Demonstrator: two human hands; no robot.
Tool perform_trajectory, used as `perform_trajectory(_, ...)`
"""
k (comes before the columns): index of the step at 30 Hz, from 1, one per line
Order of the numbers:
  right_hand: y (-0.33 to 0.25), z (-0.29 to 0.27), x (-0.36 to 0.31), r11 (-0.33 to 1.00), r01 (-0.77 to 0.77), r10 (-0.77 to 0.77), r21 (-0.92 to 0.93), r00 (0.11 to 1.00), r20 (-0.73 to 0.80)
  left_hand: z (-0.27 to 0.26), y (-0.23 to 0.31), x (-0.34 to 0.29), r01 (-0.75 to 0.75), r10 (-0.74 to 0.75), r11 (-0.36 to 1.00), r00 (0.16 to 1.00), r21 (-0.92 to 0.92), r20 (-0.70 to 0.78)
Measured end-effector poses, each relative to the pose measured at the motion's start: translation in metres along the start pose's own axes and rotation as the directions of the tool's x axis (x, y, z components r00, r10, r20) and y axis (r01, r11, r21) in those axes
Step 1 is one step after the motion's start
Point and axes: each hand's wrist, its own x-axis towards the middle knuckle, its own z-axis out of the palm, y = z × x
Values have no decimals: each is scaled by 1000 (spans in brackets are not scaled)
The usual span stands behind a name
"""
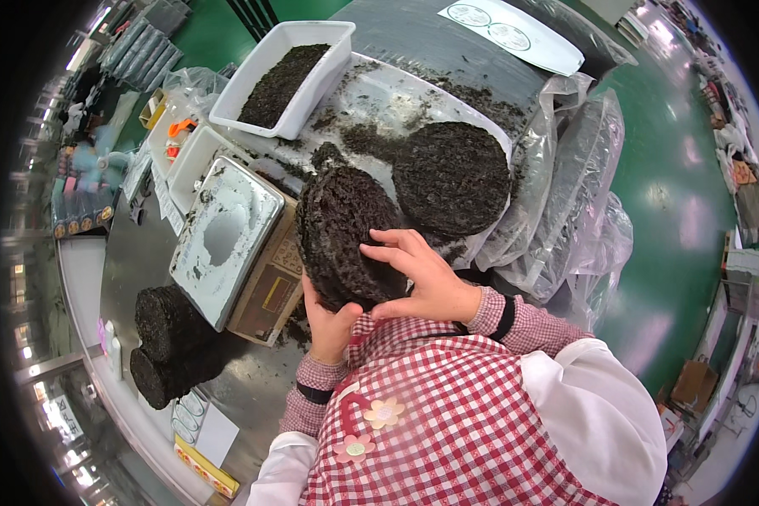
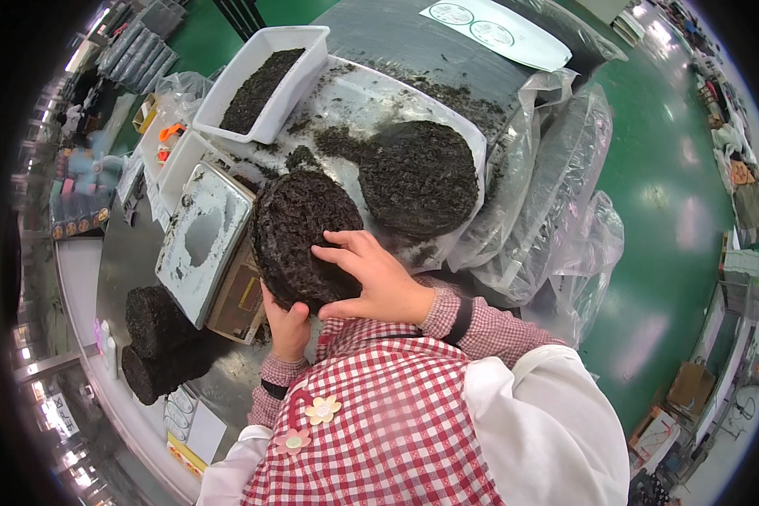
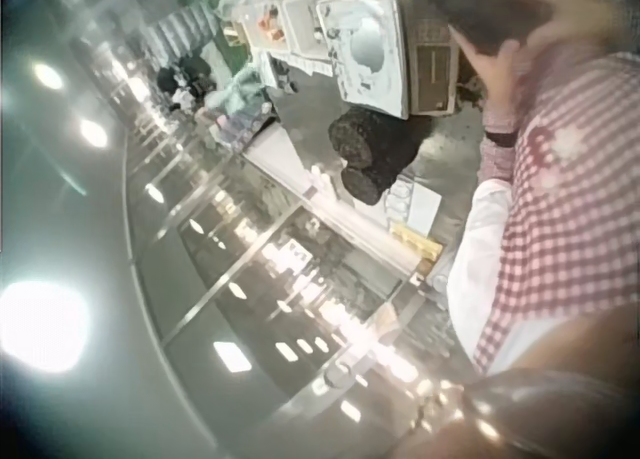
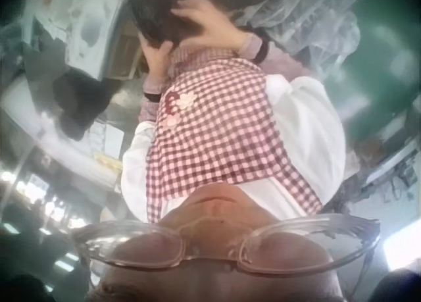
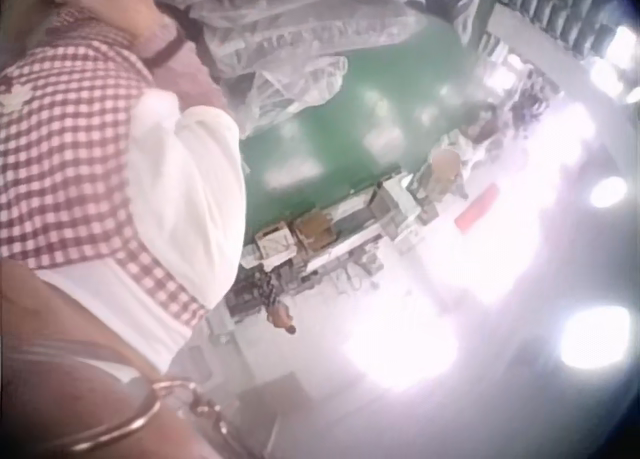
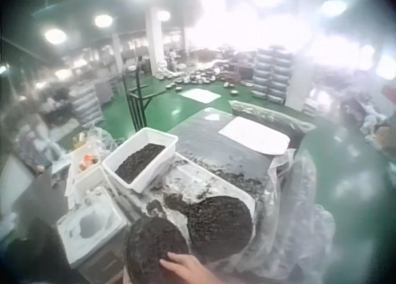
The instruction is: The person repeatedly picks up large, dark, cylindrical compressed material blocks and places them on a digital scale. They adjust the blocks to ensure stability and check the weight reading before moving them to a stack on the table. The process involves handling the blocks by hand and using the scale to verify weight.
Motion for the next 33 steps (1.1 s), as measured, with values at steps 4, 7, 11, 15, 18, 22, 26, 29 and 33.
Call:
perform_trajectory(4,-3,-2,-2,1000,-5,4,-21,998,-57,4,1,1,-5,17,983,998,186,-64)
perform_trajectory(7,11,-15,-11,996,-81,62,-25,902,-428,-17,-5,0,32,-32,999,978,-4,-206)
perform_trajectory(11,69,-70,-13,762,-610,211,-215,549,-809,-17,4,2,86,-167,948,954,-306,-248)
perform_trajectory(15,30,-43,-2,876,-310,132,-369,890,-436,1,5,0,71,-92,987,986,-144,-142)
perform_trajectory(18,-11,5,4,998,-54,55,12,983,-178,4,3,4,49,-44,994,998,96,-55)
perform_trajectory(22,-7,5,6,999,17,-21,-29,992,-125,4,6,4,12,-10,996,1000,88,-21)
perform_trajectory(26,-6,-6,-3,998,-15,18,67,999,-41,5,8,-3,16,7,977,995,211,-104)
perform_trajectory(29,3,-16,-15,967,-254,232,8,869,-437,-12,-2,-4,39,-32,999,963,20,-266)
perform_trajectory(33,57,-50,-14,731,-624,144,-278,538,-831,-8,11,-5,29,-75,985,959,-170,-273)
